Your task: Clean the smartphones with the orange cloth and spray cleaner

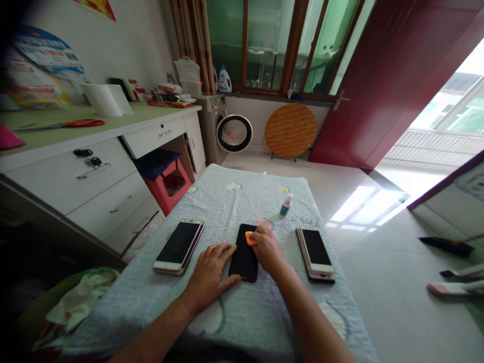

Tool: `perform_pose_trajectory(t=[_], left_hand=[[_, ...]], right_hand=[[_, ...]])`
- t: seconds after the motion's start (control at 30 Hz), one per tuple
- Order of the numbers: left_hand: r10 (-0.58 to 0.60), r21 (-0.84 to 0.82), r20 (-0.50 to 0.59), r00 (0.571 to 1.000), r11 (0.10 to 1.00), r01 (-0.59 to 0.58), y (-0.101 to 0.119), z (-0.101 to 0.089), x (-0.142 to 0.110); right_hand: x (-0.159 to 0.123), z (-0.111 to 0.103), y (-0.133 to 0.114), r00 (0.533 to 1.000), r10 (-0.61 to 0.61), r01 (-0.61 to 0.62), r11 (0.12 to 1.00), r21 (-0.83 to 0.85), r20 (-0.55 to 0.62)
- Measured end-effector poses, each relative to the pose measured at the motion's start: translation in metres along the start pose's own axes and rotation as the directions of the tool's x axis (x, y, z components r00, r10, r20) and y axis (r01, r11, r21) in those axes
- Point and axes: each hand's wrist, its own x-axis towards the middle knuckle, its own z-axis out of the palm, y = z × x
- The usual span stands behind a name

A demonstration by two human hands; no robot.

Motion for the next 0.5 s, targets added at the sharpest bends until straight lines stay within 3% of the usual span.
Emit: perform_pose_trajectory(t=[0.3, 0.43, 0.5], left_hand=[[0.017, -0.023, -0.021, 1.0, 1.0, -0.017, -0.004, 0.004, 0.0], [0.019, -0.03, -0.025, 1.0, 0.999, -0.02, -0.004, 0.004, 0.001], [0.018, -0.031, -0.022, 1.0, 0.999, -0.019, -0.004, 0.004, 0.001]], right_hand=[[-0.053, -0.01, -0.032, 0.993, -0.016, -0.004, 0.984, 0.177, 0.114], [-0.056, -0.03, -0.03, 0.962, -0.058, -0.03, 0.949, 0.315, 0.266], [-0.05, -0.038, -0.023, 0.958, -0.026, -0.101, 0.9, 0.424, 0.284]])
